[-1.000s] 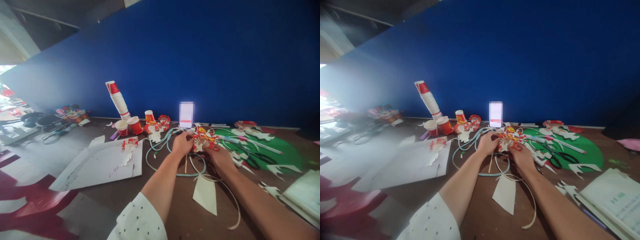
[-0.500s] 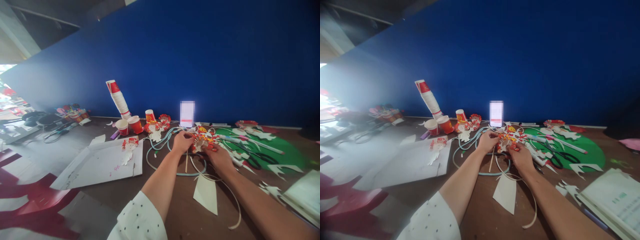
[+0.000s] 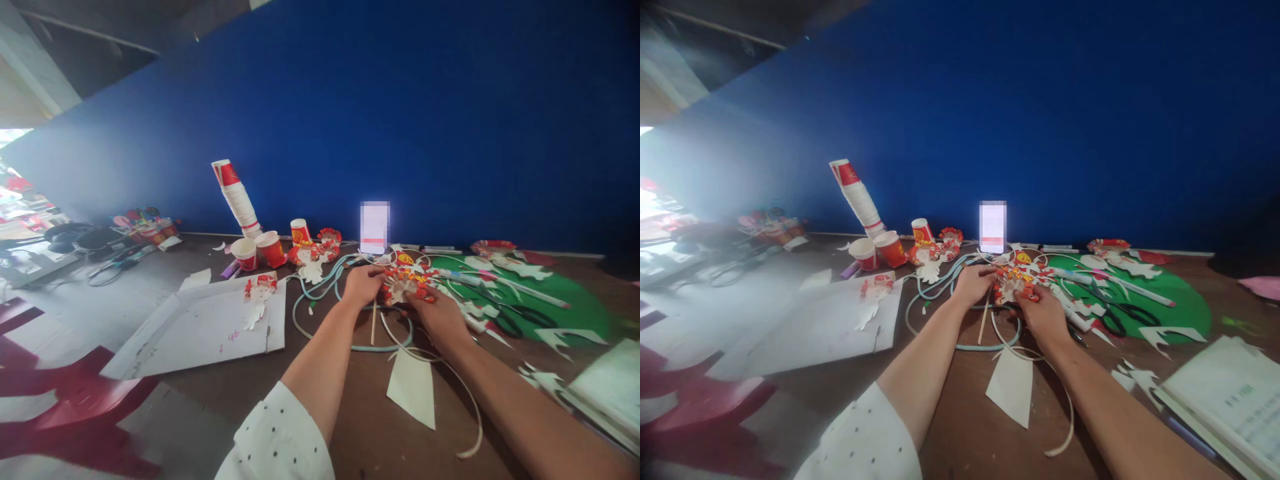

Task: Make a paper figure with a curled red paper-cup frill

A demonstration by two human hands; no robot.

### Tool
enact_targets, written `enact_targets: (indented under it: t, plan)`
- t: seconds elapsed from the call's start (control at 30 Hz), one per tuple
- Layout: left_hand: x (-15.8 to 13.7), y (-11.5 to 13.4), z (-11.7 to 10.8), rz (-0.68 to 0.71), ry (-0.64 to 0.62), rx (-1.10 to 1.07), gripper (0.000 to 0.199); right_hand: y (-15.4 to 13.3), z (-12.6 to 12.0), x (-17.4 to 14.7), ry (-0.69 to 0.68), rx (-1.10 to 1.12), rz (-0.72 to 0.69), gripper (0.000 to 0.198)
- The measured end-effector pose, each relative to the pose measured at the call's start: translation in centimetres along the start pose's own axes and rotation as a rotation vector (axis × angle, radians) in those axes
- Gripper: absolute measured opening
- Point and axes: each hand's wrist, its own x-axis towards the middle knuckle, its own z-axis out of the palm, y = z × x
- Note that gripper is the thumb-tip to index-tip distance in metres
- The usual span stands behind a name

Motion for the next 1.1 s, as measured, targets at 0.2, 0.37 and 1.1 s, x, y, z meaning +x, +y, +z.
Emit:
enact_targets:
  t: [0.2,0.37,1.1]
  plan:
    - [-0.2,0.4,-0.2,0.039,-0.003,0.099,0.026,0.5,0.1,0.4,0.004,0.039,0.004,0.028]
    - [-0.3,0.6,-0.4,0.046,-0.001,0.182,0.025,0.9,0.0,0.7,-0.005,0.016,-0.021,0.026]
    - [-0.9,0.9,-0.4,0.049,0.036,0.439,0.024,0.9,-0.1,0.6,0.001,-0.288,-0.193,0.021]
